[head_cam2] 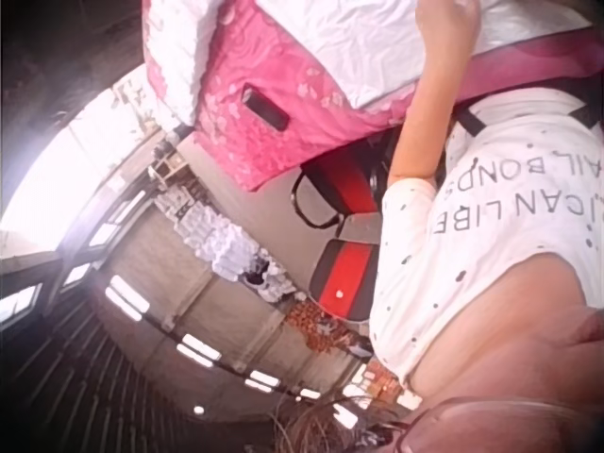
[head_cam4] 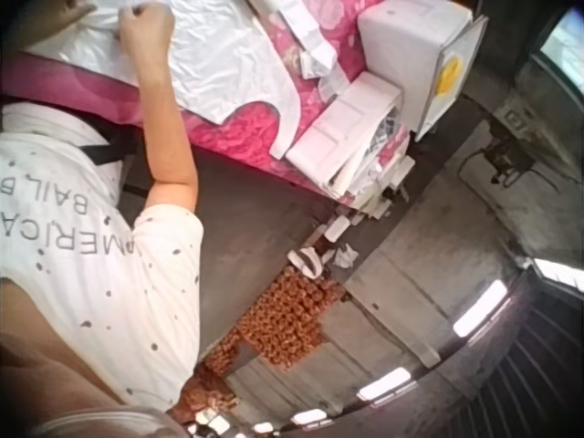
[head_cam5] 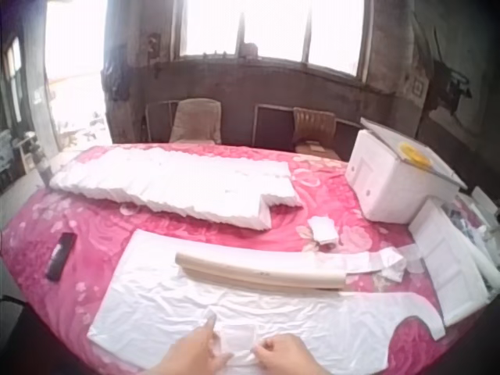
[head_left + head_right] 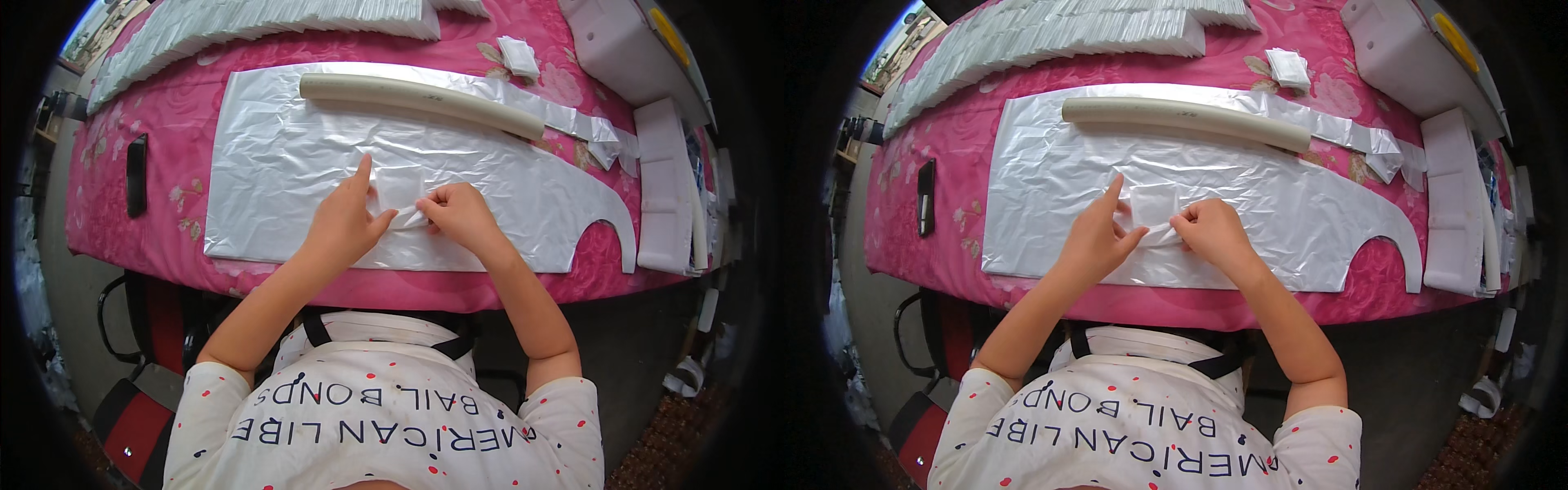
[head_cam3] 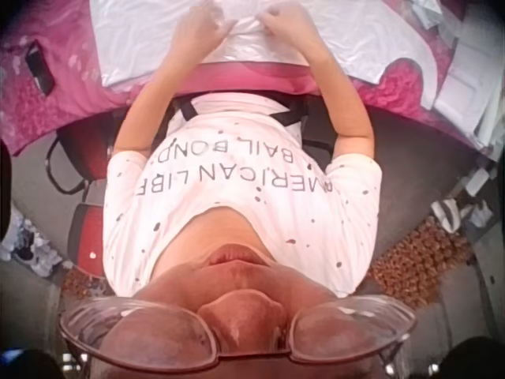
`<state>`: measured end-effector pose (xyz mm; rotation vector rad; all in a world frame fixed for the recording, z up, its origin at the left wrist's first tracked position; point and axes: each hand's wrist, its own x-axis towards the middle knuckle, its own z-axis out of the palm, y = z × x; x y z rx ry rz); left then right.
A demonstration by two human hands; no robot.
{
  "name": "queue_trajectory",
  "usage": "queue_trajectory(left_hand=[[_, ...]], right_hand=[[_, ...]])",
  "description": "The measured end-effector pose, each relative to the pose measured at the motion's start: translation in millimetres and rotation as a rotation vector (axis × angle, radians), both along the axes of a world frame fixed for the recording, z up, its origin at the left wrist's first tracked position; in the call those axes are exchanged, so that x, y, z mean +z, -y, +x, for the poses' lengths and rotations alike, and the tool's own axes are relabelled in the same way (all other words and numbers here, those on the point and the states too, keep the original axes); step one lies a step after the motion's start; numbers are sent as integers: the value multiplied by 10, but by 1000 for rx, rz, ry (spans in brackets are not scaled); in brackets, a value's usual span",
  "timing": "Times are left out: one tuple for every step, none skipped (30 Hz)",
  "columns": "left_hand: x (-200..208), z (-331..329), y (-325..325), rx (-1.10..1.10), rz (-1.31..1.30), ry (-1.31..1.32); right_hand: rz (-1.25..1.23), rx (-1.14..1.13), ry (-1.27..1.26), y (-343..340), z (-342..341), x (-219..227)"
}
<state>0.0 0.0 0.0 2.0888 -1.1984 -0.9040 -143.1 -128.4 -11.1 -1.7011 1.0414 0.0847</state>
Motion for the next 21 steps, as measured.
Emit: queue_trajectory(left_hand=[[-20, -5, -30, -40, -141, 212], [-44, -13, -36, -81, -282, 424], [-83, -21, -34, -132, -348, 456], [-128, -34, -9, -184, -414, 488], [-183, -64, 12, -237, -481, 521], [-252, -89, 40, -300, -467, 619], [-293, -152, 65, -303, -431, 627], [-323, -214, 90, -306, -394, 634], [-366, -271, 116, -310, -361, 637], [-436, -307, 133, -304, -286, 581], [-484, -334, 134, -293, -302, 578], [-520, -349, 133, -283, -315, 576], [-547, -359, 133, -274, -329, 575], [-565, -358, 135, -282, -311, 567], [-569, -347, 139, -294, -293, 561], [-573, -345, 146, -306, -275, 555], [-586, -357, 153, -307, -294, 550], [-606, -353, 148, -300, -309, 547], [-621, -348, 144, -294, -324, 545], [-629, -344, 144, -290, -328, 560], [-630, -349, 151, -288, -335, 573]], right_hand=[[-1, -10, 0, 1, 1, -22], [-2, -21, 1, 5, -4, -35], [-5, -18, 2, 1, -11, -43], [-8, -16, 4, 1, -28, -46], [-11, -15, 7, -2, -40, -48], [-15, -12, 22, 0, -8, -54], [-20, -7, 29, 0, -3, -53], [-25, -3, 35, 1, 1, -55], [-46, 2, 38, 7, -13, -84], [-68, 6, 41, 11, -23, -136], [-89, 9, 44, 10, -31, -159], [-78, -5, 42, 0, -24, -139], [-68, -19, 40, -20, -13, -99], [-58, -34, 37, -33, -12, -77], [-80, -21, 21, -37, -18, -84], [-102, -9, 4, -39, -29, -97], [-125, 4, -13, -43, -41, -101], [-274, 37, -32, -79, -42, -74], [-425, 70, -50, -142, -61, -27], [-575, 103, -68, -190, -78, 3], [-604, 110, -92, -197, -109, 5]])
